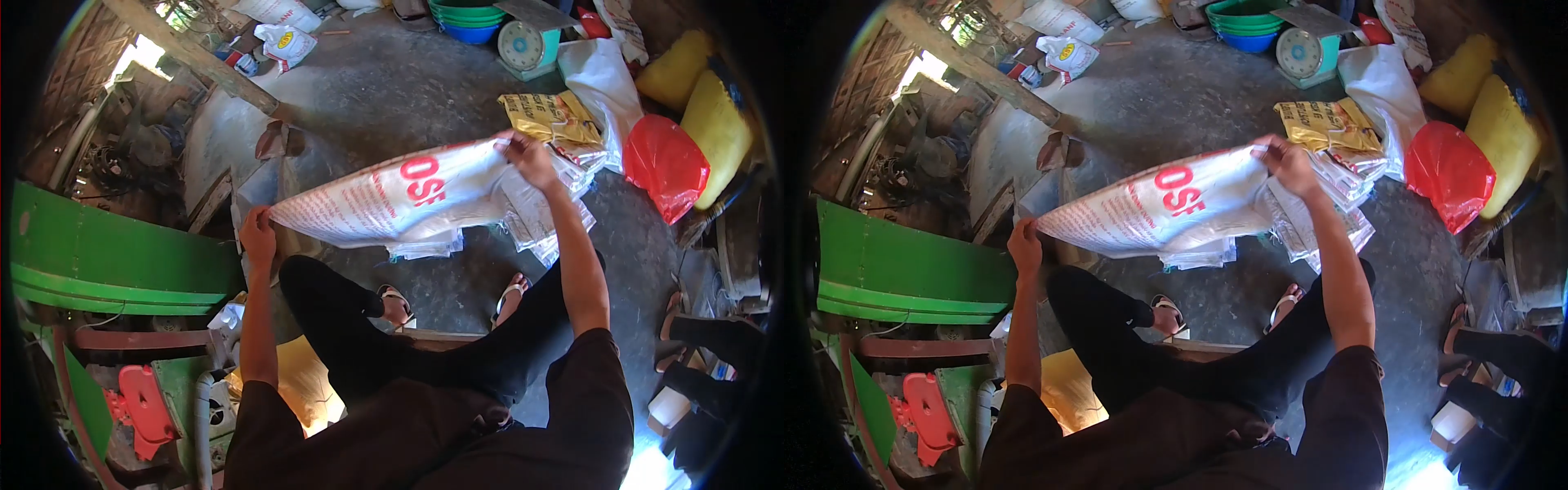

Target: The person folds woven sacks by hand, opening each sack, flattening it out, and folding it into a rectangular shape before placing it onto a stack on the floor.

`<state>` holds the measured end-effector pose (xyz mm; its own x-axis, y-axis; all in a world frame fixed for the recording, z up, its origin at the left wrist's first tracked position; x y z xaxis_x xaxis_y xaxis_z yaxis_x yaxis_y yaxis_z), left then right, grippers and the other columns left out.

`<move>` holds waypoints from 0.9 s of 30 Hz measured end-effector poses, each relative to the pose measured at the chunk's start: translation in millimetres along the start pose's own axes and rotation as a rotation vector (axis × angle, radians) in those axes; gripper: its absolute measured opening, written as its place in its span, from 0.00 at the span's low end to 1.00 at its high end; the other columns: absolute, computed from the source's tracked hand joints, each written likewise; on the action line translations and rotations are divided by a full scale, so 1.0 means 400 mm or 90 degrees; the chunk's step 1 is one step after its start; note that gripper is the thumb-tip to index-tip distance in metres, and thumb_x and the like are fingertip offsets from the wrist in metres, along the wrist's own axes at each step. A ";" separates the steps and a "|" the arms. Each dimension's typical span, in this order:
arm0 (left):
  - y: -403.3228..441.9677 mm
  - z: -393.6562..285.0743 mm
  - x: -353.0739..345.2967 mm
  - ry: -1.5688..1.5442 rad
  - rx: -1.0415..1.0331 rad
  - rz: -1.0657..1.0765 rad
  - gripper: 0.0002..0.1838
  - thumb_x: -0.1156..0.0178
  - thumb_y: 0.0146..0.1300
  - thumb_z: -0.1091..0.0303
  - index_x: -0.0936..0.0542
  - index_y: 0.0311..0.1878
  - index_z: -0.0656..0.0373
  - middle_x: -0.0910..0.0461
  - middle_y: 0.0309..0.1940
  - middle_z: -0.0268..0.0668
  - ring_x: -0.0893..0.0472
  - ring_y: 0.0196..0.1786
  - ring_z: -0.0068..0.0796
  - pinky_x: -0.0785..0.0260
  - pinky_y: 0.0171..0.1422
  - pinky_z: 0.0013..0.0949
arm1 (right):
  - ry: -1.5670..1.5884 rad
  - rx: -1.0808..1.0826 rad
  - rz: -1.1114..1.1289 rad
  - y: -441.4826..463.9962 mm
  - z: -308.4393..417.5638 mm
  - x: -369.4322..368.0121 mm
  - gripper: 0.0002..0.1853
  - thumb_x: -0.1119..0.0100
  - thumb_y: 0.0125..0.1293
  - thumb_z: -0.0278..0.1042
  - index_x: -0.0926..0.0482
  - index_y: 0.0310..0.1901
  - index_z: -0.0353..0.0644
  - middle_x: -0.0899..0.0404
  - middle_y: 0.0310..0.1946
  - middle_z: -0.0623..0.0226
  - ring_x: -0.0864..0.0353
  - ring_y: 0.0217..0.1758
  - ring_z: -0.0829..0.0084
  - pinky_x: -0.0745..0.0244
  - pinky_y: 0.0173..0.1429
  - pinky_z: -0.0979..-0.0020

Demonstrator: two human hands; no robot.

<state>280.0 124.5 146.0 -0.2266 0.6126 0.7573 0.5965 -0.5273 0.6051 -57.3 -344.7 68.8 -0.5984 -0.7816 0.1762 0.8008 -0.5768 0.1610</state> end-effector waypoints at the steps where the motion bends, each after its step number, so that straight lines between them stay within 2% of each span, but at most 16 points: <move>1: -0.020 0.050 -0.001 0.011 0.008 -0.008 0.03 0.39 0.66 0.73 0.19 0.41 0.58 0.16 0.34 0.44 0.17 0.40 0.49 0.27 0.43 0.41 | -0.050 0.096 -0.017 -0.001 -0.020 -0.046 0.07 0.36 0.70 0.33 0.19 0.45 0.41 0.18 0.37 0.71 0.23 0.41 0.81 0.26 0.48 0.74; 2: -0.045 0.086 0.006 -0.011 0.035 -0.004 0.03 0.40 0.66 0.74 0.19 0.41 0.58 0.16 0.34 0.44 0.17 0.39 0.48 0.27 0.43 0.41 | -0.080 0.129 -0.020 -0.014 -0.017 -0.092 0.07 0.34 0.68 0.32 0.20 0.44 0.41 0.17 0.35 0.69 0.22 0.39 0.80 0.25 0.45 0.72; 3: -0.076 0.117 0.020 -0.033 0.061 0.002 0.03 0.41 0.66 0.75 0.20 0.40 0.59 0.17 0.33 0.44 0.17 0.39 0.48 0.27 0.42 0.40 | -0.108 0.089 -0.010 -0.024 -0.028 -0.137 0.07 0.35 0.67 0.31 0.21 0.43 0.40 0.17 0.33 0.62 0.18 0.37 0.75 0.25 0.43 0.69; 5: -0.145 0.167 0.055 -0.041 0.072 0.007 0.04 0.43 0.66 0.77 0.20 0.40 0.59 0.18 0.33 0.44 0.18 0.38 0.47 0.27 0.42 0.40 | -0.122 0.090 -0.007 -0.057 -0.073 -0.229 0.03 0.40 0.69 0.27 0.23 0.42 0.40 0.18 0.33 0.49 0.16 0.35 0.54 0.25 0.40 0.62; 8: -0.263 0.193 0.139 -0.007 0.078 0.032 0.06 0.46 0.66 0.80 0.21 0.41 0.60 0.19 0.32 0.44 0.18 0.37 0.45 0.27 0.43 0.39 | -0.166 0.005 0.085 -0.151 -0.066 -0.289 0.04 0.42 0.69 0.24 0.24 0.44 0.41 0.18 0.32 0.49 0.16 0.34 0.52 0.25 0.39 0.62; 10: -0.346 0.167 0.194 -0.006 0.145 0.075 0.07 0.48 0.66 0.81 0.22 0.41 0.61 0.19 0.32 0.45 0.18 0.37 0.44 0.27 0.44 0.38 | -0.117 0.097 0.080 -0.221 -0.076 -0.333 0.06 0.42 0.69 0.23 0.25 0.46 0.39 0.18 0.32 0.49 0.16 0.33 0.54 0.25 0.38 0.63; 11: -0.387 0.176 0.208 0.016 0.126 0.065 0.06 0.48 0.69 0.79 0.22 0.43 0.62 0.19 0.33 0.44 0.18 0.37 0.40 0.26 0.44 0.36 | -0.093 0.144 0.076 -0.251 -0.073 -0.349 0.07 0.42 0.69 0.22 0.26 0.46 0.38 0.18 0.32 0.49 0.15 0.33 0.55 0.24 0.38 0.64; 14: -0.442 0.164 0.218 -0.149 0.219 -0.068 0.08 0.50 0.73 0.75 0.21 0.46 0.64 0.20 0.34 0.41 0.20 0.37 0.34 0.27 0.45 0.35 | -0.021 0.114 0.094 -0.301 -0.039 -0.397 0.07 0.43 0.70 0.22 0.27 0.47 0.36 0.18 0.32 0.52 0.14 0.33 0.61 0.24 0.37 0.66; 15: -0.436 0.143 0.235 -0.073 0.233 -0.050 0.11 0.52 0.77 0.70 0.21 0.48 0.65 0.20 0.40 0.41 0.22 0.43 0.30 0.28 0.50 0.33 | -0.002 0.142 0.062 -0.302 -0.018 -0.405 0.06 0.45 0.73 0.26 0.28 0.47 0.34 0.19 0.31 0.56 0.15 0.32 0.68 0.25 0.35 0.69; 18: -0.438 0.172 0.171 -0.238 0.337 -0.226 0.13 0.52 0.77 0.67 0.21 0.48 0.65 0.22 0.47 0.41 0.24 0.49 0.29 0.30 0.54 0.32 | 0.021 0.118 -0.063 -0.268 -0.002 -0.423 0.07 0.48 0.76 0.30 0.28 0.47 0.35 0.23 0.26 0.61 0.21 0.28 0.74 0.28 0.32 0.70; 19: -0.408 0.124 0.153 -0.262 0.373 -0.246 0.13 0.49 0.77 0.65 0.21 0.48 0.66 0.25 0.54 0.41 0.26 0.54 0.29 0.32 0.58 0.31 | -0.010 0.158 -0.100 -0.253 -0.006 -0.428 0.10 0.51 0.79 0.34 0.30 0.50 0.35 0.30 0.21 0.66 0.30 0.23 0.78 0.34 0.28 0.71; 22: -0.445 0.097 0.033 -0.355 0.331 -0.055 0.14 0.44 0.75 0.64 0.20 0.52 0.67 0.23 0.53 0.39 0.24 0.54 0.26 0.32 0.59 0.29 | 0.102 0.104 -0.148 -0.219 -0.041 -0.458 0.11 0.54 0.80 0.36 0.33 0.52 0.36 0.33 0.20 0.70 0.37 0.21 0.82 0.39 0.25 0.72; 23: -0.453 0.051 -0.008 -0.442 0.416 -0.011 0.15 0.41 0.73 0.64 0.20 0.54 0.66 0.21 0.53 0.38 0.23 0.53 0.24 0.31 0.59 0.27 | 0.186 0.067 -0.134 -0.206 -0.072 -0.469 0.12 0.56 0.81 0.38 0.34 0.53 0.38 0.36 0.19 0.75 0.39 0.20 0.85 0.42 0.24 0.74; 24: -0.469 0.014 -0.039 -0.530 0.501 0.038 0.17 0.38 0.72 0.63 0.19 0.57 0.66 0.19 0.53 0.37 0.21 0.52 0.22 0.30 0.58 0.26 | 0.165 0.067 -0.147 -0.195 -0.064 -0.466 0.12 0.56 0.81 0.38 0.34 0.53 0.38 0.36 0.19 0.76 0.39 0.20 0.85 0.42 0.24 0.74; 26: -0.540 0.040 -0.096 -0.623 0.582 0.076 0.19 0.36 0.70 0.63 0.20 0.59 0.64 0.18 0.52 0.36 0.19 0.50 0.21 0.27 0.55 0.25 | 0.123 0.060 -0.175 -0.177 -0.038 -0.471 0.11 0.56 0.81 0.37 0.34 0.53 0.38 0.37 0.18 0.78 0.40 0.20 0.86 0.44 0.24 0.75; 27: -0.575 0.054 -0.125 -0.665 0.628 0.096 0.20 0.36 0.70 0.63 0.20 0.60 0.64 0.17 0.52 0.35 0.19 0.49 0.20 0.26 0.54 0.24 | 0.185 0.029 -0.143 -0.168 -0.036 -0.467 0.14 0.49 0.79 0.39 0.34 0.54 0.38 0.38 0.18 0.79 0.40 0.19 0.86 0.44 0.23 0.76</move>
<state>170.8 227.9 -36.1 0.2833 0.9590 0.0128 0.9398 -0.2749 -0.2028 1.1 -163.3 11.1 -0.7221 -0.6750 -0.1513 0.6441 -0.7359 0.2090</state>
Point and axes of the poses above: each hand's wrist, its own y-axis towards the middle knuckle, its own x-axis out of the back of the hand, z = x × y, the point moved 2 cm from there along y, towards the middle knuckle
